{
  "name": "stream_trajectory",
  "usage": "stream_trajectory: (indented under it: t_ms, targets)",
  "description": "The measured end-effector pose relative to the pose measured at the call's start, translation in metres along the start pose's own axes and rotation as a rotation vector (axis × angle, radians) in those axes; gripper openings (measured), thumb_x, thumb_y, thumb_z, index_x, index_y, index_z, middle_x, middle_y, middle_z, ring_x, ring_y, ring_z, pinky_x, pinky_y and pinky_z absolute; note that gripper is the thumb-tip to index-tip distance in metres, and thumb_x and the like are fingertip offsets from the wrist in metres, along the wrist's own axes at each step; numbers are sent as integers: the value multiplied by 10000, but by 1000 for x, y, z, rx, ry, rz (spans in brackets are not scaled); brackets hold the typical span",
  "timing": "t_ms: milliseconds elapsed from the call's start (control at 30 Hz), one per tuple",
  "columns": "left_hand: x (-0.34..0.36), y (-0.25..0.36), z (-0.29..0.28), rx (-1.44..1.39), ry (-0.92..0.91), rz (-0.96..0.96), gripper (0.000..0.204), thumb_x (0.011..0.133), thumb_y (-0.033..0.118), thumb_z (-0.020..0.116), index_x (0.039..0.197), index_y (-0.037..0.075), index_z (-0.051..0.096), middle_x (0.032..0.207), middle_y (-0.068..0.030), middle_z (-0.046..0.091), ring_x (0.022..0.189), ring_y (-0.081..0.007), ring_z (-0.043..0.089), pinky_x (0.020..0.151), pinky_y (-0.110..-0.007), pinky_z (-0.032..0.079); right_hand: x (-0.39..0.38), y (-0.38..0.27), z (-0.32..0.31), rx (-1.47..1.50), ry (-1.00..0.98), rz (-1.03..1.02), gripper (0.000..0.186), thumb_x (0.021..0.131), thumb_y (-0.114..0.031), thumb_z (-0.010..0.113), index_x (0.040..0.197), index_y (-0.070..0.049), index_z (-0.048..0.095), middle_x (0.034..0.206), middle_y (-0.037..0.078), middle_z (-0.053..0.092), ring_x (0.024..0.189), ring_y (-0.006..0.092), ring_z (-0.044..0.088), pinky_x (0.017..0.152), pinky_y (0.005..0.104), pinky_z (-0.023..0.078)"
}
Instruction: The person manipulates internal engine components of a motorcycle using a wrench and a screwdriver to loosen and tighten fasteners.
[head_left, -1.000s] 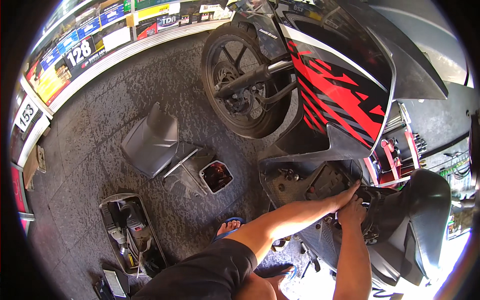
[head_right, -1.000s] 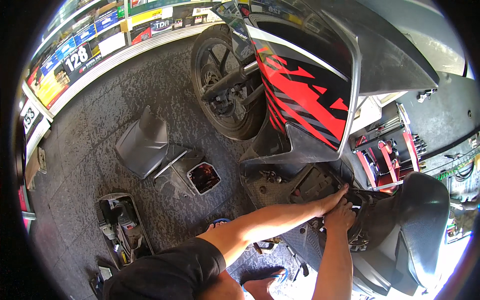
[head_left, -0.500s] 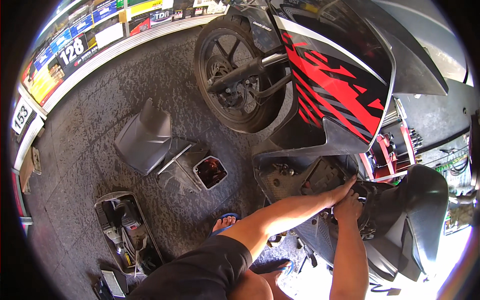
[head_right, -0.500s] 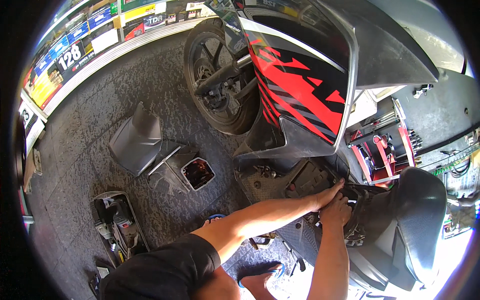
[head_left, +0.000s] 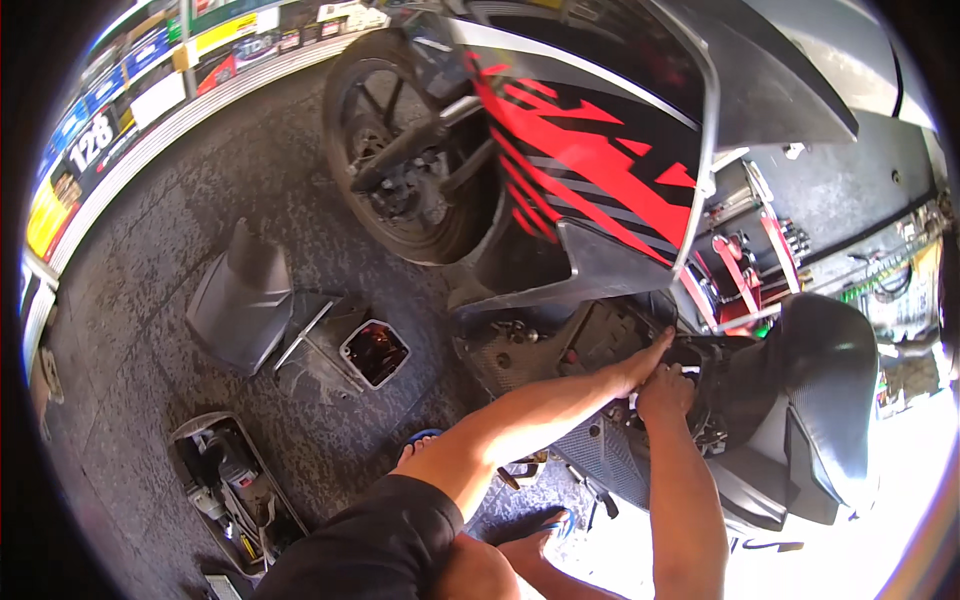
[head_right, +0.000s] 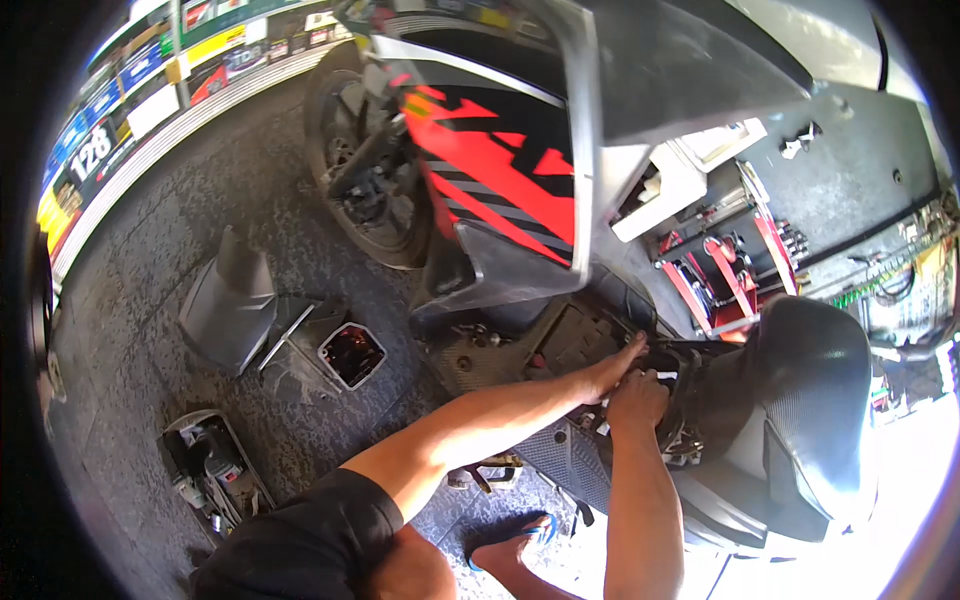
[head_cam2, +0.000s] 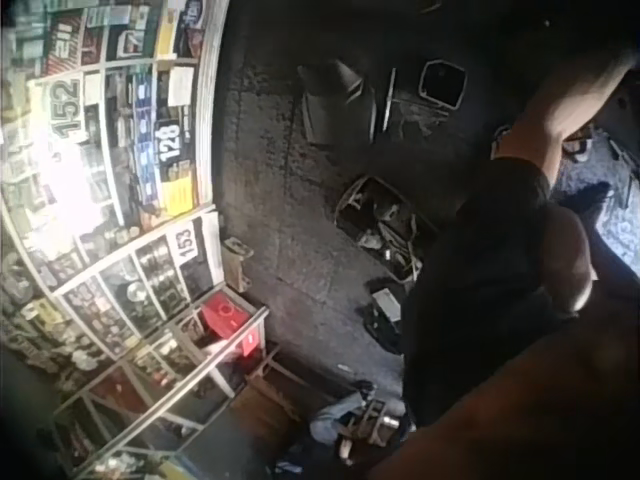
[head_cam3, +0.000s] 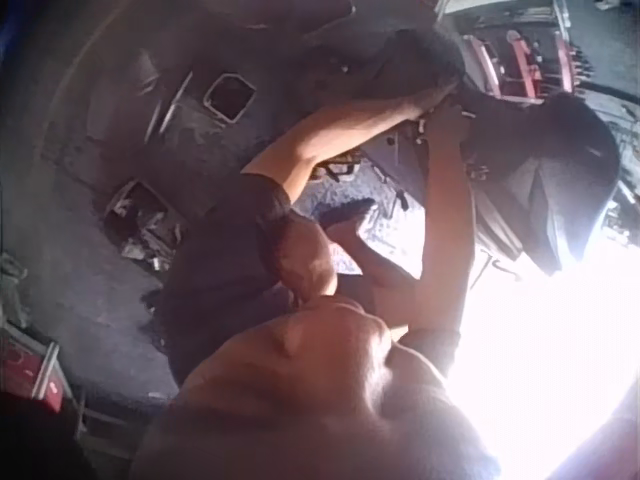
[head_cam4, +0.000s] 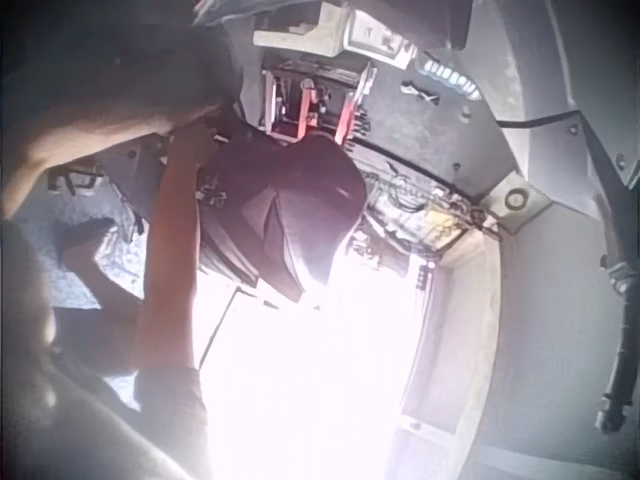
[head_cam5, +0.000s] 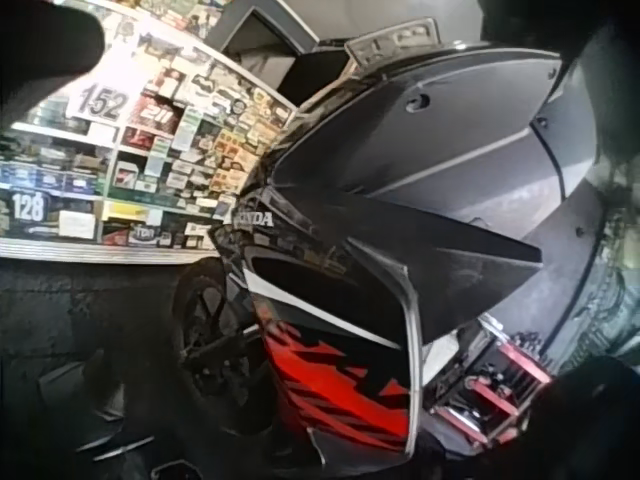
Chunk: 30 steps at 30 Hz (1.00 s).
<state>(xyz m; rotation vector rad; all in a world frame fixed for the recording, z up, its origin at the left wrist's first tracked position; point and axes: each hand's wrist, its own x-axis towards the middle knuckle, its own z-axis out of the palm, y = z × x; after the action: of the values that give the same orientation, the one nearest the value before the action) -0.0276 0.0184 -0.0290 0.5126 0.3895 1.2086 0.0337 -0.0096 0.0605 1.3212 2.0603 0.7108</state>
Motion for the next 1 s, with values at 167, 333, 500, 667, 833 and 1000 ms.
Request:
stream_trajectory:
  t_ms: [167, 333, 500, 667, 833, 1000]
  targets:
    - [6, -6, -17, -6, -4, 35, 1097, 827, 881, 371, 1590, 116, 183, 1669, -115, 110, 1524, -296, 131, 1165, -614, 210, 17, 6, -3, 21, -19, -181, 275, 871, -256, 659, 1093, -101, 711, 1138, 136, 665, 1048, 301, 675, 836, 427, 564]
    - [2, 0, -5, 10, -36, 19, 1111, 805, 919, 313, 1569, 115, 264, 1650, -183, 138, 1529, -346, 83, 1107, -708, 186, 29, 32, -12, 50, -174, -294, 317, 841, -200, 689, 1138, -89, 687, 1168, 146, 657, 1127, 332, 652, 901, 451, 561]
    - [9, 12, -29, 352, 289, 214, 650, 958, 630, 512, 1126, 18, 655, 1062, -107, 697, 871, -170, 641, 684, -412, 506, 12, 9, -1, 107, 55, -218, 279, 861, -184, 655, 1110, -58, 644, 1176, 153, 607, 1015, 324, 678, 811, 452, 566]
    - [7, 3, -26, 886, 416, 599, 194, 857, 204, 672, 857, 11, 687, 864, -145, 673, 770, -246, 655, 668, -411, 512, -87, 31, -15, 305, 345, -325, 123, 843, -77, 613, 962, -45, 618, 979, 147, 586, 767, 331, 682, 657, 456, 558]
    - [-19, 4, -18, 1632, 350, 471, 151, 795, 140, 671, 917, 78, 733, 1119, -121, 635, 1163, -334, 537, 991, -525, 392, -198, 67, -23, 737, 29, -456, 105, 843, -55, 616, 939, -73, 655, 929, 155, 576, 692, 393, 651, 623, 493, 554]
    - [-26, 7, -11, 1998, 236, 273, 213, 793, 152, 678, 977, 80, 759, 1297, -152, 574, 1386, -378, 381, 1147, -656, 232, -249, 96, 0, 992, -114, -265, 155, 832, -40, 644, 972, -74, 702, 941, 117, 649, 736, 346, 667, 664, 444, 534]
